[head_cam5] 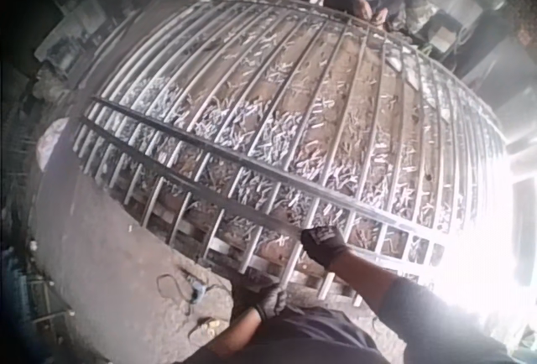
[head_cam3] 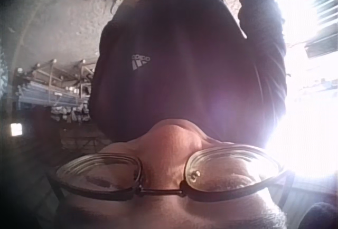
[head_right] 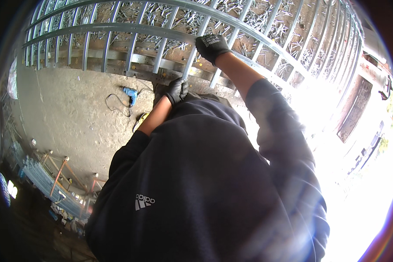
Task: The person positions a long metal bar into a large metal frame and then repeatedly picks up small metal fasteners to insert into the frame. A coworker is visible nearby but the camera wearer performs the assembly actions.
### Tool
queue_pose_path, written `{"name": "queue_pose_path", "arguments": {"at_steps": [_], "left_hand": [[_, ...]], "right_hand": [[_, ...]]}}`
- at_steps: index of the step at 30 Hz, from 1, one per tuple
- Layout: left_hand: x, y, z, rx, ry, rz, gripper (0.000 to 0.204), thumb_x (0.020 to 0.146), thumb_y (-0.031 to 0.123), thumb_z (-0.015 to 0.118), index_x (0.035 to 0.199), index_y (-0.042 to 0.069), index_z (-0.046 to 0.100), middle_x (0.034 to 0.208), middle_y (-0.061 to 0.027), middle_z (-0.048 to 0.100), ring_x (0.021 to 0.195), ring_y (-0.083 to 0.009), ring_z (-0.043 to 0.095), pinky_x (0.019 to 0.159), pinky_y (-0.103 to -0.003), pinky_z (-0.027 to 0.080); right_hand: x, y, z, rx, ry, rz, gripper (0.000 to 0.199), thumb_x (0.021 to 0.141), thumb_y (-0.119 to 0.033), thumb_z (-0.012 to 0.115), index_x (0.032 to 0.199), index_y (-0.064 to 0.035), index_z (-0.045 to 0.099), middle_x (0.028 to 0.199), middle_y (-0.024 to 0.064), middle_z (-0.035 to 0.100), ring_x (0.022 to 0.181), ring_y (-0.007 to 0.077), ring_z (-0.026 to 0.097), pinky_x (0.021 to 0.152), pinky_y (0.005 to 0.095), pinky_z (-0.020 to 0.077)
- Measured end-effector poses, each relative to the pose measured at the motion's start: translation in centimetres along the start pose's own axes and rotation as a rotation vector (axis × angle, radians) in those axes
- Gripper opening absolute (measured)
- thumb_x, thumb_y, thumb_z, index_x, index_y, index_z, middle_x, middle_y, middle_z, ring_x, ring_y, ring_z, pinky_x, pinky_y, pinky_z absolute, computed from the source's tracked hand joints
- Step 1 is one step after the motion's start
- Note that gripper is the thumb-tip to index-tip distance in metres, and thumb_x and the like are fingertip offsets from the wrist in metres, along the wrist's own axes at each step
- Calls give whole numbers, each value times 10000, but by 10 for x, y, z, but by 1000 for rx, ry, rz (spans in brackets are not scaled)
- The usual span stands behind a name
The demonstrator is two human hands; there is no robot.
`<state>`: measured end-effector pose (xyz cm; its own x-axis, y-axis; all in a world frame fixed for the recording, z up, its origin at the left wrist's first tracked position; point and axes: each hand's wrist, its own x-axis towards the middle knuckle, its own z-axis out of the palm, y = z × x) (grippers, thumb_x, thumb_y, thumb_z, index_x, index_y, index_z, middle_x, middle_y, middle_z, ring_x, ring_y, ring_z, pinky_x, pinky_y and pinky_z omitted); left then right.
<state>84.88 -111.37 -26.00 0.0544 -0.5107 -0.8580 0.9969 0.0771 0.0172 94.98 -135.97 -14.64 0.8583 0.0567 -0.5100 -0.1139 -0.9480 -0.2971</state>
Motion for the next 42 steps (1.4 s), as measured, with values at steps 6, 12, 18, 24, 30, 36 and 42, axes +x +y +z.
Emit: {"name": "queue_pose_path", "arguments": {"at_steps": [6, 12, 18, 24, 30, 36, 42], "left_hand": [[-23, 13, -10, 194, 205, 161, 204, 926, 254, 594, 750, 150, 589, 603, 24, 524, 455, -91, 457, 410, -255, 358], [-34, 14, 23, 156, 281, 452, 65, 897, 79, 674, 875, 116, 625, 663, 73, 512, 525, -29, 440, 445, -218, 338], [-55, 27, 30, 251, 168, 333, 290, 993, 257, 587, 728, 204, 481, 536, 82, 390, 371, -56, 330, 343, -237, 225], [-64, 33, 12, 114, 117, 210, 214, 1003, 273, 567, 814, 195, 507, 554, 54, 388, 376, -86, 337, 335, -272, 229], [-90, 57, 18, -154, -193, 120, 241, 1044, 284, 538, 823, 190, 517, 574, 56, 320, 400, -103, 317, 356, -262, 228], [-131, 89, 90, -362, -23, 73, 302, 1027, 311, 586, 760, 170, 578, 569, 64, 392, 405, -89, 307, 361, -247, 201], [-158, 115, 114, -192, 74, 130, 289, 1020, 311, 600, 766, 175, 582, 619, 84, 538, 421, -65, 356, 365, -240, 199]], "right_hand": [[8, -1, 4, -255, 16, -197, 193, 917, -212, 548, 837, -124, 700, 759, 117, 721, 757, 322, 722, 684, 460, 561], [23, -2, 8, 18, -88, 210, 196, 922, -248, 566, 938, -138, 728, 850, 93, 738, 872, 293, 731, 725, 445, 570], [12, -17, 4, -529, -134, -328, 166, 838, -106, 716, 995, -152, 747, 926, -19, 744, 873, 208, 732, 626, 367, 563], [25, -16, -2, -123, -106, 89, 240, 939, -253, 588, 1081, -113, 721, 961, 82, 753, 938, 284, 736, 798, 445, 576], [6, -6, 3, 274, -195, 279, 344, 994, -380, 562, 1129, -101, 710, 1044, 126, 743, 913, 258, 731, 805, 369, 569], [-63, -65, 55, 1195, -138, 8, 337, 1047, -268, 548, 1196, 10, 667, 1054, 112, 736, 791, 188, 711, 720, 348, 592], [-71, -108, 62, 1656, 192, 64, 315, 1005, -237, 625, 1240, -27, 632, 1037, 92, 698, 945, 175, 670, 803, 343, 560]]}}
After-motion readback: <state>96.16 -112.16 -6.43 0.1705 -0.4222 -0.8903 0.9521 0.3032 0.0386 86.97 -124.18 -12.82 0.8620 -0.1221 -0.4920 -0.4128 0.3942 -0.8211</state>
